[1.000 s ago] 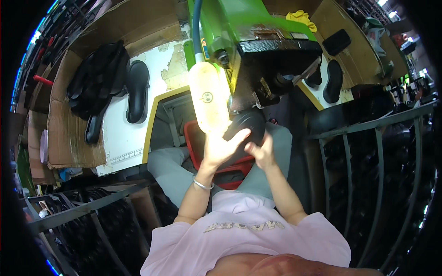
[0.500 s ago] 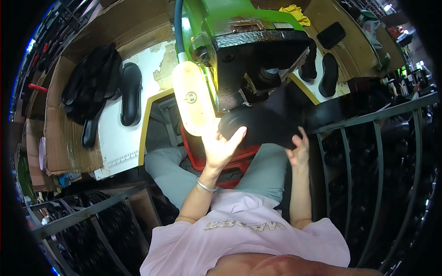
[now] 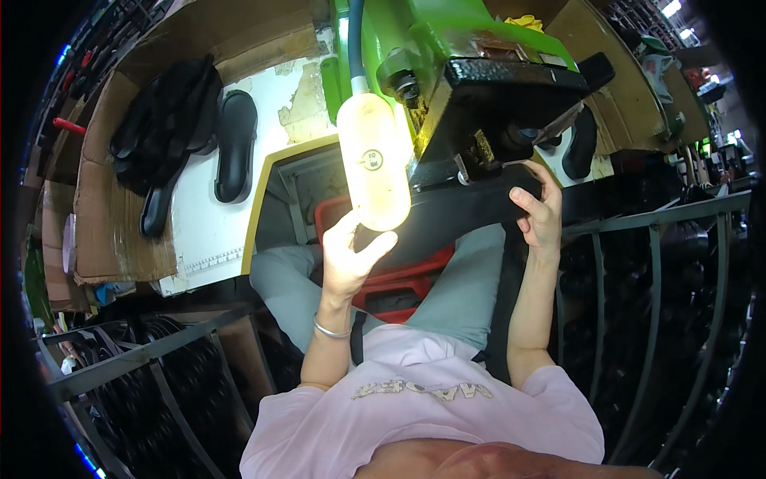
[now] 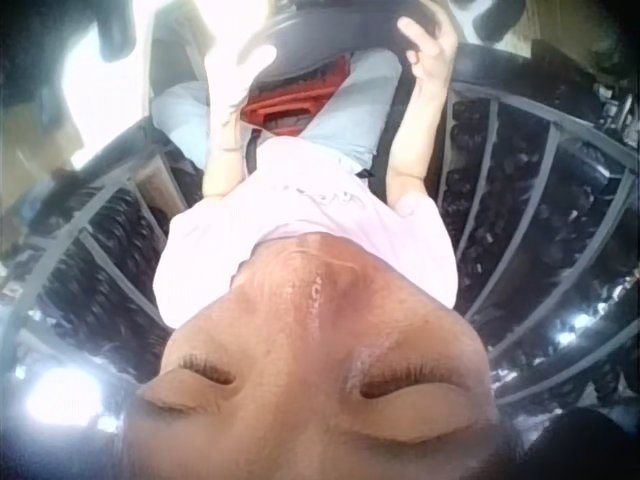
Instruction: The person repeatedly picks up black slip-on shoes and presses their soles against a green grinding machine to smooth or shape the bottom surface. After each shoe, the person places it on the table and picks up the next one from a nearby pile, continuing the process for multiple shoes.
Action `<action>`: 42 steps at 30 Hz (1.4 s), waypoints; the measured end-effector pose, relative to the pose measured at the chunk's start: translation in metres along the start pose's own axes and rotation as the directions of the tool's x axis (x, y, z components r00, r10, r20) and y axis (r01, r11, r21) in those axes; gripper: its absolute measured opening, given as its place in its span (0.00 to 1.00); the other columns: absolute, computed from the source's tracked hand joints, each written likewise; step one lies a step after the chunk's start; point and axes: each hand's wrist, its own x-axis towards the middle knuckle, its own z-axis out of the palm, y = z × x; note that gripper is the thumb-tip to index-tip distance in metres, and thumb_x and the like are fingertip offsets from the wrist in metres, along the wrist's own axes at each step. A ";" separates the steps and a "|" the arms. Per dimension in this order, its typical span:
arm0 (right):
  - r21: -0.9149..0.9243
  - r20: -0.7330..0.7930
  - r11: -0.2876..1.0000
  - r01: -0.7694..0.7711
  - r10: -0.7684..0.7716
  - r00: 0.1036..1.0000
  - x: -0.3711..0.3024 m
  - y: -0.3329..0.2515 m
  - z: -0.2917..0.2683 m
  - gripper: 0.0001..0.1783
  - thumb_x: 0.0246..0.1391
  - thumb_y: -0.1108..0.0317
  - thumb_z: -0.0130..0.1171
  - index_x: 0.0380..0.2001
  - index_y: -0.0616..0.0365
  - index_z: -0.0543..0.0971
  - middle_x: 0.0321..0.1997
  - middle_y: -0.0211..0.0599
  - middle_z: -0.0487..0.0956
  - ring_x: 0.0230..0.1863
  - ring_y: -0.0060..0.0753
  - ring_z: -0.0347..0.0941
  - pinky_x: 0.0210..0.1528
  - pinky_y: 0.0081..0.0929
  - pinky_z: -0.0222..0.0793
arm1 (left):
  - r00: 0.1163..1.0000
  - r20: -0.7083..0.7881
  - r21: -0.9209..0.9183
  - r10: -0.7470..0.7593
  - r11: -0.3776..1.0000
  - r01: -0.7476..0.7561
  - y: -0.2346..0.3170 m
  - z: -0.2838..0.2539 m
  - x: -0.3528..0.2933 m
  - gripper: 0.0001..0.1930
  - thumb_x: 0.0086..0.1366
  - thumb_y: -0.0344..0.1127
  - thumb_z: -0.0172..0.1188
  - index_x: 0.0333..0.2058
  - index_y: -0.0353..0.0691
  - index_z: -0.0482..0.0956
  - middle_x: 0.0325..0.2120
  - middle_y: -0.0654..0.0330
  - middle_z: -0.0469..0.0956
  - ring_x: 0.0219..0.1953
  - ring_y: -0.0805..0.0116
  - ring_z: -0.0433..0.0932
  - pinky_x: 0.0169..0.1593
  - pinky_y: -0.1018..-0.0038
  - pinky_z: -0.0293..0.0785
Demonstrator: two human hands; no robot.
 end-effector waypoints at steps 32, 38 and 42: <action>-0.055 0.151 0.992 0.112 -0.103 0.983 -0.005 0.003 0.050 0.33 0.36 0.76 0.73 0.49 0.65 0.71 0.40 0.36 0.78 0.37 0.21 0.75 0.34 0.16 0.72 | 0.984 -0.174 0.337 0.047 0.941 0.014 0.010 -0.028 0.006 0.11 0.48 0.28 0.74 0.24 0.34 0.78 0.20 0.64 0.79 0.24 0.82 0.72 0.29 0.81 0.69; -0.092 0.194 0.956 0.280 -0.259 0.946 -0.018 0.022 0.055 0.34 0.36 0.76 0.75 0.49 0.66 0.70 0.42 0.37 0.78 0.43 0.26 0.74 0.49 0.24 0.70 | 0.976 0.029 0.626 0.216 0.757 -0.186 0.045 -0.025 0.007 0.21 0.43 0.39 0.78 0.31 0.35 0.79 0.23 0.54 0.81 0.22 0.67 0.79 0.30 0.73 0.75; 0.041 0.089 0.982 0.183 -0.186 0.978 -0.014 0.018 0.045 0.34 0.40 0.75 0.74 0.52 0.65 0.69 0.42 0.38 0.78 0.39 0.24 0.75 0.33 0.16 0.73 | 0.923 0.115 0.759 0.368 0.567 -0.320 0.049 0.014 0.020 0.19 0.43 0.42 0.78 0.28 0.35 0.81 0.25 0.54 0.82 0.25 0.63 0.81 0.33 0.72 0.77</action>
